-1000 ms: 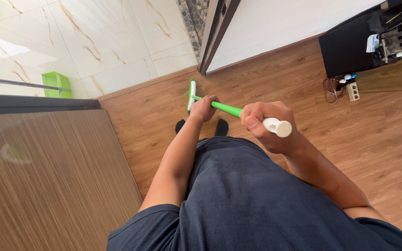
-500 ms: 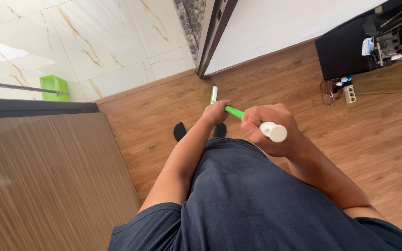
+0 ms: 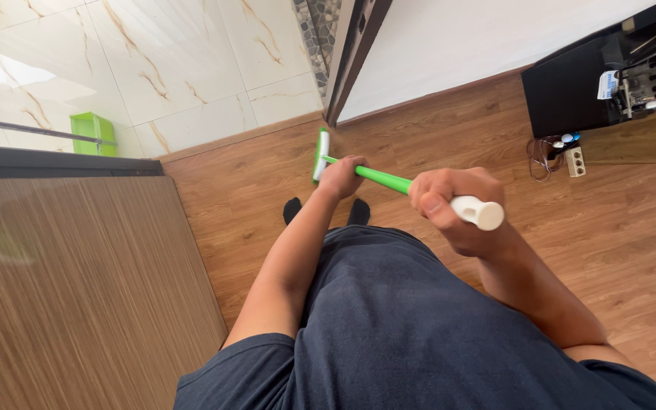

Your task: The person cleans the floor by pushing a squeegee across the tiled and wooden surfaces, moving from a tiled area with a white curtain toward a wooden floor section.

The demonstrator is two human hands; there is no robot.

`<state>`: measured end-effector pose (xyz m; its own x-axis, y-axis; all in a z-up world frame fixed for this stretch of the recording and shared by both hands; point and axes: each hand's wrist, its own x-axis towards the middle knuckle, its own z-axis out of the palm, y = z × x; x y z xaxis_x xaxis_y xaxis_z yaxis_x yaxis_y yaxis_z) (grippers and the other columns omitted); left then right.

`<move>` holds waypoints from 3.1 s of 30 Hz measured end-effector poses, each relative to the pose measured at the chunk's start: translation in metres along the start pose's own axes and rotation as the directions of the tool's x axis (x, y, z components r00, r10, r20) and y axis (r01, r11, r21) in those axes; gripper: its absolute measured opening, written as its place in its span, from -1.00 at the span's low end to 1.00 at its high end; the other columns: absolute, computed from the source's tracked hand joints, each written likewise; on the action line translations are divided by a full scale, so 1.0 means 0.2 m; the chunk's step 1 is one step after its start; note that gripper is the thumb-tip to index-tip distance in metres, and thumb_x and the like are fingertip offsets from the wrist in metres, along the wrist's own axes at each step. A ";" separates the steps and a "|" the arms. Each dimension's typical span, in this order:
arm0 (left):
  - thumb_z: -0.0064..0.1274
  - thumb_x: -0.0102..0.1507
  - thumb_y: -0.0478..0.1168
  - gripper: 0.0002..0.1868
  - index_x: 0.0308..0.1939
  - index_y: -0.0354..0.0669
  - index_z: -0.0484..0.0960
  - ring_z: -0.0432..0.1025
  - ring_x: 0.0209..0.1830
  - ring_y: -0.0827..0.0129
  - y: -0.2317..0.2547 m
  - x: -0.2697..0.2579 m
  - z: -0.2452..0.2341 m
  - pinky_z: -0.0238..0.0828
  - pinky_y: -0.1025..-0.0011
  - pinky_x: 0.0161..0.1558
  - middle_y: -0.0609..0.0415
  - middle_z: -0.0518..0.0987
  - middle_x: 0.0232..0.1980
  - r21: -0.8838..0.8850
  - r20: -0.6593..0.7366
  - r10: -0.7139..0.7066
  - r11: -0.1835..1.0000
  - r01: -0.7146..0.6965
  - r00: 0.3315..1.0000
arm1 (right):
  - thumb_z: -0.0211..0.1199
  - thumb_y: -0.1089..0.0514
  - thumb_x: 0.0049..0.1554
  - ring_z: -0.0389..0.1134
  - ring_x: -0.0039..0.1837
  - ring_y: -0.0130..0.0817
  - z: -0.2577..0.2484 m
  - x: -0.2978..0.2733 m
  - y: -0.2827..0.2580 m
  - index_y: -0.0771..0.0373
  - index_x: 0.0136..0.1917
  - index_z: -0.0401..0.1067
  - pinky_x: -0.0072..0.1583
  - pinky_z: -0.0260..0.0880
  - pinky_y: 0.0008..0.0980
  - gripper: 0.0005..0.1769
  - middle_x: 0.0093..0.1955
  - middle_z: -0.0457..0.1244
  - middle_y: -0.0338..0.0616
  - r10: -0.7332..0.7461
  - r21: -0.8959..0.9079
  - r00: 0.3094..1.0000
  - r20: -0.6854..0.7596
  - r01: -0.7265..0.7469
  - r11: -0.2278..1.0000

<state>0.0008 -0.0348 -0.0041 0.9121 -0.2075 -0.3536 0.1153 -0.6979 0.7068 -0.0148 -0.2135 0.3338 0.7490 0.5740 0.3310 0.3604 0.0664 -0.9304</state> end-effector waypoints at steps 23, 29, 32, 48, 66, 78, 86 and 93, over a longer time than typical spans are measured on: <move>0.14 0.24 -0.14 -0.84 -0.10 0.13 0.65 0.54 0.06 0.12 0.15 -0.02 0.13 0.49 0.14 -0.02 0.19 0.64 0.06 0.001 -0.034 -0.041 0.999 0.041 0.999 | 0.09 0.31 0.26 0.21 -0.34 -0.51 -0.16 -0.12 -0.02 0.17 -0.30 0.22 -0.25 0.25 -0.47 -0.72 -0.38 0.19 -0.29 0.036 0.058 0.996 0.079 -0.041 0.997; 0.12 0.24 -0.12 -0.84 -0.10 0.13 0.64 0.56 0.04 0.16 0.34 0.02 0.29 0.51 0.15 -0.02 0.19 0.66 0.01 -0.012 0.018 0.034 0.999 -0.034 0.999 | 0.12 0.30 0.21 0.18 -0.41 -0.58 -0.25 -0.15 -0.07 0.18 -0.33 0.22 -0.34 0.16 -0.50 -0.73 -0.44 0.17 -0.31 0.055 -0.069 0.995 0.088 -0.049 0.996; 0.13 0.23 -0.11 -0.83 -0.10 0.15 0.63 0.55 0.02 0.15 0.37 0.02 0.35 0.50 0.14 -0.03 0.20 0.66 0.00 0.014 0.059 0.027 1.000 -0.028 0.998 | 0.15 0.30 0.20 0.20 -0.40 -0.57 -0.27 -0.20 -0.06 0.21 -0.30 0.24 -0.34 0.17 -0.49 -0.76 -0.40 0.21 -0.27 0.087 -0.131 0.991 0.098 -0.074 0.989; 0.12 0.23 -0.15 -0.90 -0.17 0.16 0.67 0.56 0.02 0.13 0.35 0.00 0.29 0.50 0.16 -0.04 0.20 0.65 0.00 0.006 -0.091 -0.037 0.999 0.037 0.995 | 0.10 0.28 0.26 0.20 -0.38 -0.55 -0.38 -0.32 -0.04 0.14 -0.34 0.17 -0.32 0.21 -0.50 -0.66 -0.41 0.18 -0.30 0.002 0.052 0.997 0.075 -0.006 0.999; 0.14 0.23 -0.13 -0.88 -0.15 0.16 0.67 0.55 0.04 0.20 0.19 -0.03 0.23 0.50 0.18 -0.01 0.22 0.67 -0.01 0.069 -0.021 -0.006 0.998 0.008 1.000 | 0.16 0.25 0.24 0.18 -0.38 -0.55 -0.19 -0.27 0.02 0.23 -0.28 0.25 -0.31 0.18 -0.47 -0.75 -0.37 0.21 -0.25 0.130 -0.031 0.989 0.068 -0.128 0.991; 0.11 0.23 -0.09 -0.77 -0.03 0.13 0.67 0.54 0.06 0.09 0.22 -0.01 0.20 0.49 0.13 0.03 0.11 0.67 0.05 0.061 0.071 0.169 0.983 -0.173 0.983 | 0.09 0.27 0.33 0.14 -0.38 -0.60 -0.14 -0.18 -0.13 0.20 -0.25 0.25 -0.34 0.20 -0.51 -0.73 -0.38 0.20 -0.30 -0.025 0.037 0.995 -0.095 0.028 0.999; 0.12 0.22 -0.06 -0.70 0.04 0.23 0.63 0.55 0.07 0.12 0.15 -0.07 0.16 0.49 0.14 0.06 0.12 0.67 0.01 0.114 0.205 0.039 0.991 -0.064 0.978 | 0.13 0.30 0.22 0.15 -0.44 -0.60 0.05 -0.15 -0.06 0.21 -0.31 0.25 -0.37 0.11 -0.49 -0.75 -0.44 0.20 -0.30 0.096 -0.164 0.989 -0.111 -0.114 0.980; 0.12 0.23 -0.08 -0.80 -0.07 0.23 0.67 0.55 0.08 0.15 -0.10 -0.15 0.01 0.50 0.12 0.02 0.20 0.66 0.07 0.114 0.086 0.009 0.993 -0.019 0.996 | 0.13 0.28 0.28 0.18 -0.30 -0.54 0.20 -0.15 -0.01 0.21 -0.28 0.21 -0.23 0.21 -0.48 -0.72 -0.37 0.17 -0.30 0.131 0.051 0.987 -0.091 -0.127 0.991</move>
<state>-0.0303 -0.0172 -0.0085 0.8759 -0.2717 -0.3987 0.0527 -0.7675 0.6388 -0.0594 -0.1983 0.3199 0.8369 0.5014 0.2194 0.2340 0.0346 -0.9716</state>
